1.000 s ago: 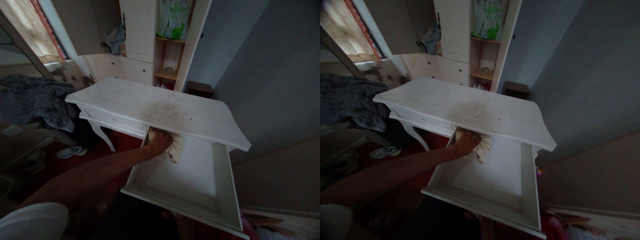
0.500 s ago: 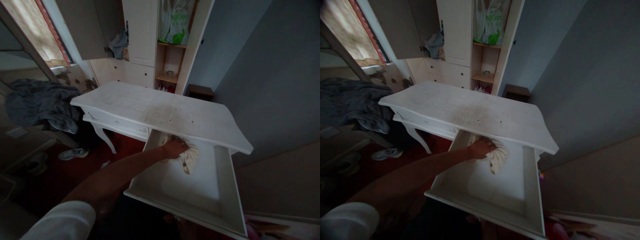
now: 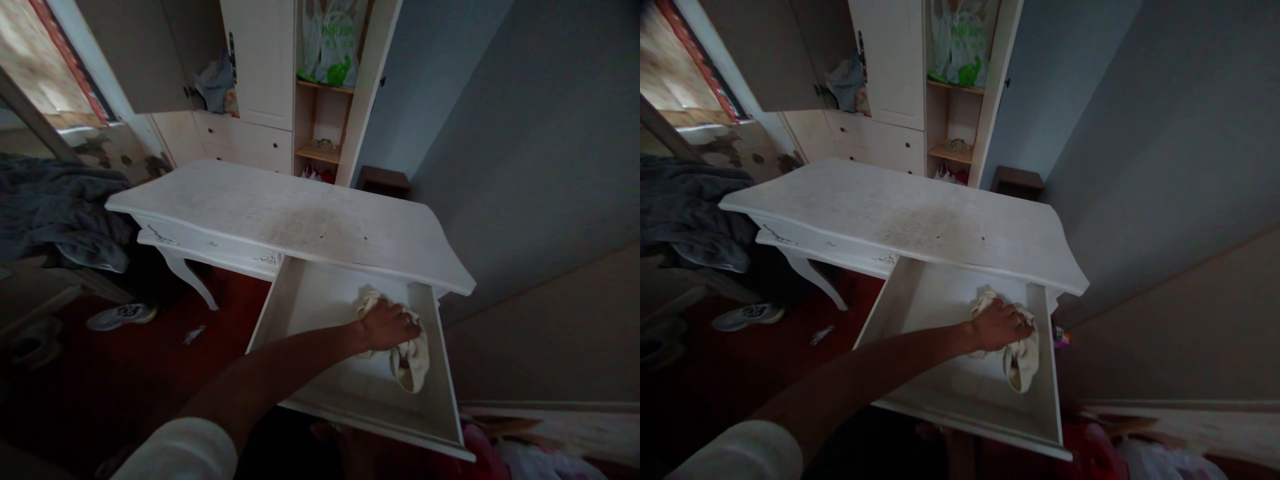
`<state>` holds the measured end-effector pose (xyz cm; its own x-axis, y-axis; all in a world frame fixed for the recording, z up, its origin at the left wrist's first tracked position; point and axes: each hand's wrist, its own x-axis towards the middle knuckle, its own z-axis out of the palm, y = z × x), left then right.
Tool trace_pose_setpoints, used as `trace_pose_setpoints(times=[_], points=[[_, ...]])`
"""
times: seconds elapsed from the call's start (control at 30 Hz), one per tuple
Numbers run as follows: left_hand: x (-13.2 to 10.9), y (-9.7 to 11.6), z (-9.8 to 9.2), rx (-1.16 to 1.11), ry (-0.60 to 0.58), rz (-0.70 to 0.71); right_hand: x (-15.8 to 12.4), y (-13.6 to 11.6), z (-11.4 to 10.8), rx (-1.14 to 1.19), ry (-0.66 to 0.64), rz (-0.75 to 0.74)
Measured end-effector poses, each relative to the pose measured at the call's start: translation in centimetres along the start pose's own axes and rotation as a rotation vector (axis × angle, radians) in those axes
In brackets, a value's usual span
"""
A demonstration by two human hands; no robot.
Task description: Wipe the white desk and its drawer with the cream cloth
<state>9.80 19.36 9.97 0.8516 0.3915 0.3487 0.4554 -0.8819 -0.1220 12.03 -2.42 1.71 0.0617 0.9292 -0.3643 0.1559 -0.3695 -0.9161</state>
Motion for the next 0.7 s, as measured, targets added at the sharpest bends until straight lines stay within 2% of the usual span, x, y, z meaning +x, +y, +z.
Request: trace_pose_setpoints(times=[0.13, 0.2, 0.27, 0.47, 0.57, 0.7], points=[[-2.2, -1.9, -0.9, 0.002, -0.053, 0.116, 0.1, -0.1, 0.1, 0.021, 0.000, 0.015], [-3.6, -3.3, -1.8, 0.006, -0.120, 0.102, 0.1, 0.0, 0.0, 0.027, -0.004, 0.022], [-5.2, -5.0, -3.0, 0.014, -0.187, 0.018, 0.1, 0.0, -0.1, 0.031, -0.010, 0.027], [-10.8, -9.7, -6.8, 0.029, -0.367, -0.373, -0.1, 0.1, 0.0, 0.050, -0.030, 0.034], [-12.2, -10.2, -8.1, -0.006, -0.406, -0.489, 0.0, 0.1, 0.2, 0.058, -0.032, 0.036], [-12.2, -9.2, -8.9, -0.055, -0.493, -0.551, 0.1, 0.2, 0.3, 0.061, -0.013, 0.049]])
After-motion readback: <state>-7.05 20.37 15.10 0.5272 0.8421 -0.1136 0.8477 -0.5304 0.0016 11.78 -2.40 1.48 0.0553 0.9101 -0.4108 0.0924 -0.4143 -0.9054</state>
